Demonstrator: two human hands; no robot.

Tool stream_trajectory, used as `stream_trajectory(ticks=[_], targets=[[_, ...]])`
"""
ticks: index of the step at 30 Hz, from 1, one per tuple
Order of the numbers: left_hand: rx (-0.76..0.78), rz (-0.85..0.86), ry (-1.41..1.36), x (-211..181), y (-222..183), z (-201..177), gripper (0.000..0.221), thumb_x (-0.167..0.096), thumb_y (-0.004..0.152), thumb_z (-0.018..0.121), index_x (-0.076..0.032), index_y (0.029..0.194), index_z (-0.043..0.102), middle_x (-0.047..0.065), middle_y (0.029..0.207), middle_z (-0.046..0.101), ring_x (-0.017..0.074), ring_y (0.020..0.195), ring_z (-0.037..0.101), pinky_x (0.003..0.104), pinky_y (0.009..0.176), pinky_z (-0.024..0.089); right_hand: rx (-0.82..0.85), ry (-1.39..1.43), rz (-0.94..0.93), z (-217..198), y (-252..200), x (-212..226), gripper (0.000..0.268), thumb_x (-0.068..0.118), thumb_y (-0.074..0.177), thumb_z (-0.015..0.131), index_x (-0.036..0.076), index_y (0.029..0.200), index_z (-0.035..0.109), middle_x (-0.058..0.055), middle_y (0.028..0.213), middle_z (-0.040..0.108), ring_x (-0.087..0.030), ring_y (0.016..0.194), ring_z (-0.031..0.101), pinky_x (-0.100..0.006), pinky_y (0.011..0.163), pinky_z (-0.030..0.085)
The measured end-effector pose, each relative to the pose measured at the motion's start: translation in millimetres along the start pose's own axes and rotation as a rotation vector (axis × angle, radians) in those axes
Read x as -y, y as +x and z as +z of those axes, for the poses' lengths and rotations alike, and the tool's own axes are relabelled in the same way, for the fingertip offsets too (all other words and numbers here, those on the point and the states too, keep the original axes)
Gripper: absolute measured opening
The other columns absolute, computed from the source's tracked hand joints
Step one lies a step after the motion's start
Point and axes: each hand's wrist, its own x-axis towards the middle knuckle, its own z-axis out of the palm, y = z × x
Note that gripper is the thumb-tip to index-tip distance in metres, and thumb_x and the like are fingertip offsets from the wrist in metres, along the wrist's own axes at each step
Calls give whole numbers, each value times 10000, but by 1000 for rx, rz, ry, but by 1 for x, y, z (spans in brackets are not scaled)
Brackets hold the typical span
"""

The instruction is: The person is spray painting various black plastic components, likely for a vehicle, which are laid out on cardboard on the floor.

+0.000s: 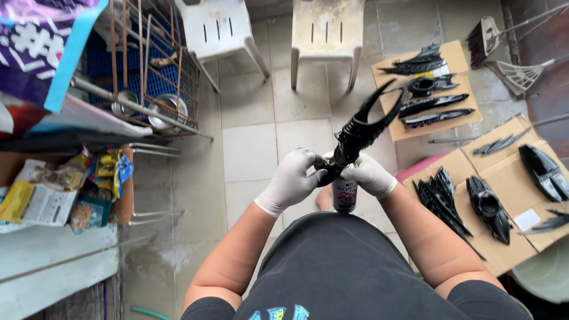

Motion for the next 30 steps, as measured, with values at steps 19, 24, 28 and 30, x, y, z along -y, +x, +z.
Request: stream_trajectory(ticks=[19,24,28,30], targets=[[70,411,61,22,205,-38,130,-117,787,767,-96,888,688,59,801,677,322,881,688,436,814,536,-233,-300,-305,-39,110,105,299,-12,694,907,40,951,764,-44,841,725,-106,876,644,-361,848,562],[75,492,-60,42,252,-39,117,-95,832,733,-103,944,701,47,841,689,310,905,693,416,809,545,-353,-323,-338,-34,127,126,451,6,682,929,27,1091,739,-55,951,722,-128,938,650,-368,844,555],[-17,691,76,53,300,-59,183,-88,826,762,-131,995,706,35,913,689,289,968,683,416,875,531,-437,-219,-283,-48,137,109,364,-33,735,853,-13,1073,718,-47,747,711,-95,698,673,-269,634,545],[-78,848,177,53,327,-72,148,-105,853,728,-154,989,698,30,955,674,305,943,665,432,801,521,-519,-85,-371,-27,136,125,345,18,736,851,5,1060,735,-83,896,726,-140,828,655,-373,731,583]])
